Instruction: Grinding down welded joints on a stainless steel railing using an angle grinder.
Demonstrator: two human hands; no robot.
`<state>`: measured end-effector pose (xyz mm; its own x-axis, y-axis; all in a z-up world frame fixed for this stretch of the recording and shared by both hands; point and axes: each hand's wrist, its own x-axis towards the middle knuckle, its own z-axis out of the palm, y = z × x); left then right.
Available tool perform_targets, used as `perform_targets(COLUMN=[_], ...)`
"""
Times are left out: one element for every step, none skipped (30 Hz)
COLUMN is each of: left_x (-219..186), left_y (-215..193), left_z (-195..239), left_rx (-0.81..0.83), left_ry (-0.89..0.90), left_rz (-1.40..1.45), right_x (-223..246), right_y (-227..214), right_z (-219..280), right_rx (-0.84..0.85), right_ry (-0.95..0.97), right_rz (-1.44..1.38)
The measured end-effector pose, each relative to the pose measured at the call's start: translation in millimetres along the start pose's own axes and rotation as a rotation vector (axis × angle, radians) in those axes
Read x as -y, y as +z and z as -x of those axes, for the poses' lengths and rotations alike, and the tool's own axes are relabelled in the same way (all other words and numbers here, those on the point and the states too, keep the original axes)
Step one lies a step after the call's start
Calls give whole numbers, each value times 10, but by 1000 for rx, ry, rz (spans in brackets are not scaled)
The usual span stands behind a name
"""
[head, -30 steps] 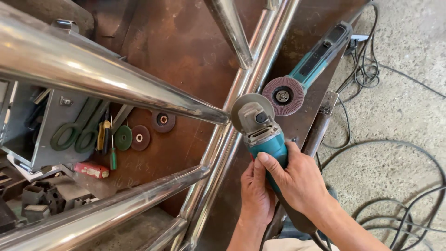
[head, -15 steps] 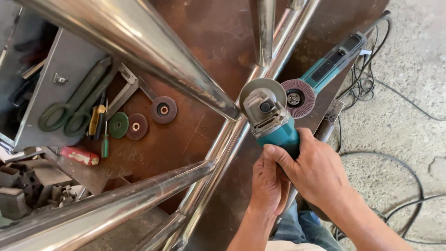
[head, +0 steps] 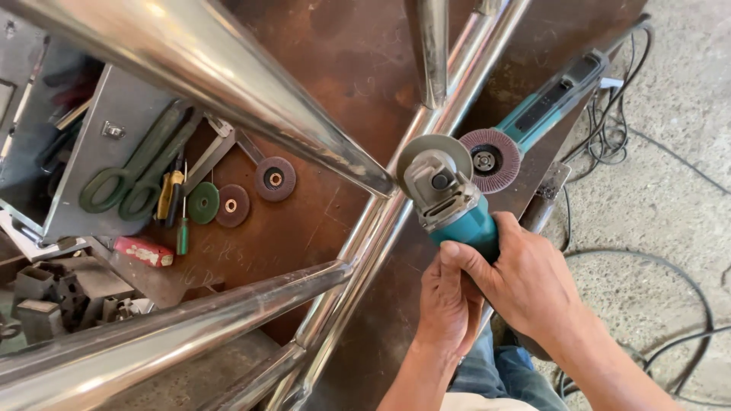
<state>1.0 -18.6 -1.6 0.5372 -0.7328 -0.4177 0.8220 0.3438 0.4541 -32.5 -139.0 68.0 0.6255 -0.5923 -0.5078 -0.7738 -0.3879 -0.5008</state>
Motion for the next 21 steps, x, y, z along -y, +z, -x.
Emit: perform_targets(left_x=[30, 54, 64, 71, 74, 95, 110, 124, 113, 109, 102, 74, 44, 13, -4, -29, -54, -51, -48, -35, -13], left_y=[-15, -24, -12, -2, 11, 1, -9, -20, 10, 41, 69, 130, 188, 247, 279, 314, 349, 347, 342, 339, 322], left_z=[31, 55, 92, 119, 147, 177, 210, 231, 246, 257, 266, 268, 270, 257, 251, 242, 233, 222, 209, 200, 201], left_rx=[-25, -46, -47, -81, -115, -117, -193, -267, -267, -319, -372, -375, -389, -400, -400, -404, -407, -408, -406, -405, -407], left_ry=[0, -1, -9, -13, -16, -20, -51, -79, -80, -92, -103, -106, -118, -128, -130, -125, -119, -122, -106, -91, -94], left_rz=[-11, -25, -34, -47, -60, -69, -104, -138, -146, -181, -217, -221, -255, -288, -292, -316, -341, -346, -338, -326, -327], right_x=[-41, -81, -122, -162, -198, -254, -305, -352, -383, -419, -452, -455, -456, -455, -461, -459, -457, -454, -451, -454, -477], right_y=[21, 35, 60, 85, 109, 142, 176, 207, 232, 255, 280, 265, 251, 233, 229, 222, 215, 201, 189, 173, 193], right_z=[18, 35, 54, 65, 79, 82, 89, 86, 81, 75, 66, 65, 64, 50, 40, 26, 10, -3, -19, -31, -31], right_rx=[15, 27, 28, 31, 34, 35, 68, 98, 97, 109, 120, 123, 145, 163, 162, 171, 180, 181, 192, 206, 207], right_ry=[13, 27, 33, 13, -7, -4, 18, 37, 38, 44, 49, 52, 57, 60, 62, 56, 50, 52, 68, 85, 88], right_rz=[-22, -46, -56, -95, -134, -143, -186, -227, -235, -316, -398, -402, -473, -544, -548, -589, -631, -637, -638, -637, -638])
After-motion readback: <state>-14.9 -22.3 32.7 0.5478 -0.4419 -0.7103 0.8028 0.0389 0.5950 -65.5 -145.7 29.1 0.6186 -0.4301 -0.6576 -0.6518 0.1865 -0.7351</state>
